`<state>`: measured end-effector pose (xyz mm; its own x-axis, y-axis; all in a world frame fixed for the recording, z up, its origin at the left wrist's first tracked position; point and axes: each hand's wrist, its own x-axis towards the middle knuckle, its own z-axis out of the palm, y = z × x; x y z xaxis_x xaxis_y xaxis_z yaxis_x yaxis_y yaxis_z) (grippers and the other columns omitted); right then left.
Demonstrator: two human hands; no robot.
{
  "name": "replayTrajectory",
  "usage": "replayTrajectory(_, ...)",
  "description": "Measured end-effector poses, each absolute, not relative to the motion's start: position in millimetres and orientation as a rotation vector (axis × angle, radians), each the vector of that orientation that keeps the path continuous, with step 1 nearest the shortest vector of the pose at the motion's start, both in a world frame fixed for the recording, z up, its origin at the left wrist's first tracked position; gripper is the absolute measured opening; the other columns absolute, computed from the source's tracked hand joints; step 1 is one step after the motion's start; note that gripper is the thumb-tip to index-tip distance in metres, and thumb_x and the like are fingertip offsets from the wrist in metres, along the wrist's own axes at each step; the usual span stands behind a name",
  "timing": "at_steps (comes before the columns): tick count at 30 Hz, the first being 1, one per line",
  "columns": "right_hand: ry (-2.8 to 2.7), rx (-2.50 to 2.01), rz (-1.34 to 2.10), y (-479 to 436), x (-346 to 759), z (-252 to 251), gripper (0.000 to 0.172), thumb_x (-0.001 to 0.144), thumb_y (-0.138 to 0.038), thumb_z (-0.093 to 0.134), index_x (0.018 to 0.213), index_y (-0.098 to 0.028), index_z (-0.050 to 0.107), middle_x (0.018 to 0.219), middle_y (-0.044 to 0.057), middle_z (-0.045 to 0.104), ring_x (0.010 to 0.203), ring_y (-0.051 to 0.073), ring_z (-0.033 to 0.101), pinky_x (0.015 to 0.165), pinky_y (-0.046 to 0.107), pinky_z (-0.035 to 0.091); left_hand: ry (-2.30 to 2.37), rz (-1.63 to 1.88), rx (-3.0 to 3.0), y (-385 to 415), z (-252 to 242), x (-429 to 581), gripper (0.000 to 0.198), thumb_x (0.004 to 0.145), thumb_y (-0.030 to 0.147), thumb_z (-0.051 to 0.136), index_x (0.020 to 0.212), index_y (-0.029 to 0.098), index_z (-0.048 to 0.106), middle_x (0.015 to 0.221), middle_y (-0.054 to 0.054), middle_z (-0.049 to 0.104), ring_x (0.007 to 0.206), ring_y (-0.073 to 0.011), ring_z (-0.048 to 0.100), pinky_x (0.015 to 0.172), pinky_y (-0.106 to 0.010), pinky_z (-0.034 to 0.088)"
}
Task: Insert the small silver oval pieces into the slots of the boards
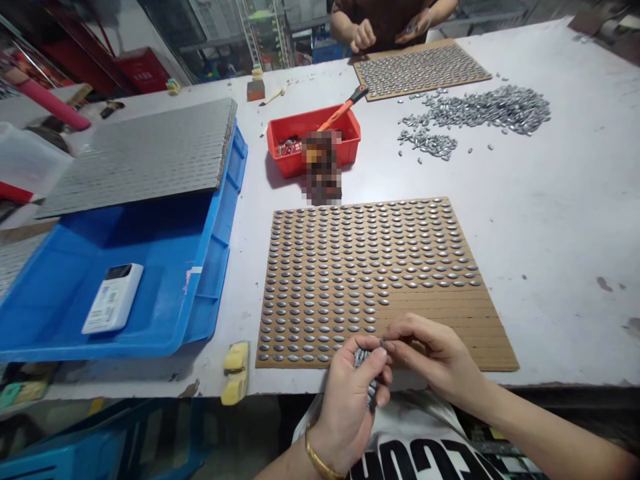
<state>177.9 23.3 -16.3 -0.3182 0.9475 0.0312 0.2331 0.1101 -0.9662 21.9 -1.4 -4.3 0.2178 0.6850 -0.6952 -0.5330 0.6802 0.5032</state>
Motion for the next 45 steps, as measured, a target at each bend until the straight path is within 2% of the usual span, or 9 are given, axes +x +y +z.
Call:
replayTrajectory(6,-1.842,-1.105,1.271,18.6,185.8,-7.2,0.022,0.093,-0.017,0.050,0.108,-0.024,0.065,0.090,0.005,0.066,0.081,0.015,0.063,0.070,0.025,0.051,1.079,0.803,0.208,-5.1,-7.1,24.5,0.026,0.078,0.032,0.069,0.089,0.017,0.051,0.063,0.003,0.052,0.050,-0.0062,0.042,0.038,-0.016,0.022)
replayTrajectory(16,-1.766,-1.222,1.310,24.9,190.6,-13.2,0.015,0.092,-0.020,0.053,0.098,-0.021,0.067,0.080,0.002,0.066,0.070,0.013,0.063,0.061,0.021,0.051,0.989,0.818,0.076,2.1,1.5,14.7,0.021,0.085,0.034,0.062,0.088,0.015,0.056,0.071,0.002,0.051,0.049,-0.0028,0.038,0.036,-0.014,0.015)
replayTrajectory(21,-2.175,-1.140,0.551,42.2,200.5,-38.5,0.025,0.091,-0.010,0.047,0.108,-0.019,0.063,0.090,0.007,0.067,0.081,0.017,0.061,0.068,0.027,0.050,1.019,1.106,-0.096,15.3,18.2,-4.8,0.020,0.088,0.031,0.055,0.095,0.014,0.061,0.085,-0.006,0.060,0.069,-0.0128,0.059,0.053,-0.020,0.047)
replayTrajectory(24,-2.406,-1.083,0.293,49.8,204.8,-52.6,0.028,0.091,-0.008,0.044,0.111,-0.016,0.062,0.091,0.009,0.066,0.079,0.018,0.057,0.067,0.029,0.049,1.070,1.035,-0.196,12.9,14.0,-6.0,0.022,0.089,0.026,0.053,0.102,0.011,0.062,0.094,-0.010,0.063,0.079,-0.0167,0.063,0.064,-0.025,0.052)
replayTrajectory(31,-2.622,-1.047,0.138,55.0,207.2,-55.3,0.028,0.092,-0.010,0.040,0.111,-0.013,0.061,0.093,0.011,0.063,0.082,0.020,0.054,0.063,0.029,0.046,1.042,0.881,0.008,-5.3,-1.6,5.9,0.023,0.089,0.033,0.053,0.097,0.013,0.062,0.071,-0.002,0.059,0.048,-0.0072,0.049,0.036,-0.016,0.030)
replayTrajectory(36,-2.630,-1.070,0.145,54.0,208.6,-54.7,0.026,0.092,-0.011,0.042,0.110,-0.013,0.061,0.094,0.011,0.062,0.082,0.019,0.054,0.063,0.028,0.045,0.941,0.702,0.004,-9.7,3.4,1.4,0.021,0.091,0.036,0.050,0.091,0.017,0.058,0.058,0.002,0.053,0.034,-0.0025,0.032,0.032,-0.013,0.013)
replayTrajectory(39,-2.596,-1.081,0.137,51.5,206.9,-49.9,0.026,0.092,-0.011,0.045,0.114,-0.014,0.059,0.094,0.010,0.063,0.081,0.018,0.054,0.063,0.029,0.043,0.897,0.837,-0.008,-2.7,20.7,-13.8,0.023,0.091,0.036,0.049,0.084,0.017,0.058,0.063,0.000,0.056,0.039,-0.0049,0.041,0.033,-0.014,0.022)
replayTrajectory(42,-2.524,-1.034,0.194,51.1,192.9,-39.5,0.026,0.092,-0.014,0.050,0.115,-0.016,0.059,0.095,0.009,0.064,0.080,0.017,0.054,0.065,0.028,0.042,0.932,1.195,0.013,4.0,32.6,-29.7,0.021,0.091,0.032,0.049,0.081,0.016,0.059,0.077,-0.004,0.060,0.065,-0.0131,0.059,0.056,-0.023,0.050)
replayTrajectory(45,-2.524,-1.015,0.250,55.4,163.7,-30.0,0.020,0.092,-0.018,0.051,0.108,-0.018,0.063,0.088,0.007,0.064,0.078,0.017,0.053,0.063,0.028,0.039,0.994,1.171,-0.197,2.3,26.4,-36.4,0.015,0.090,0.026,0.051,0.083,0.015,0.059,0.082,-0.005,0.059,0.068,-0.0127,0.058,0.057,-0.022,0.049)
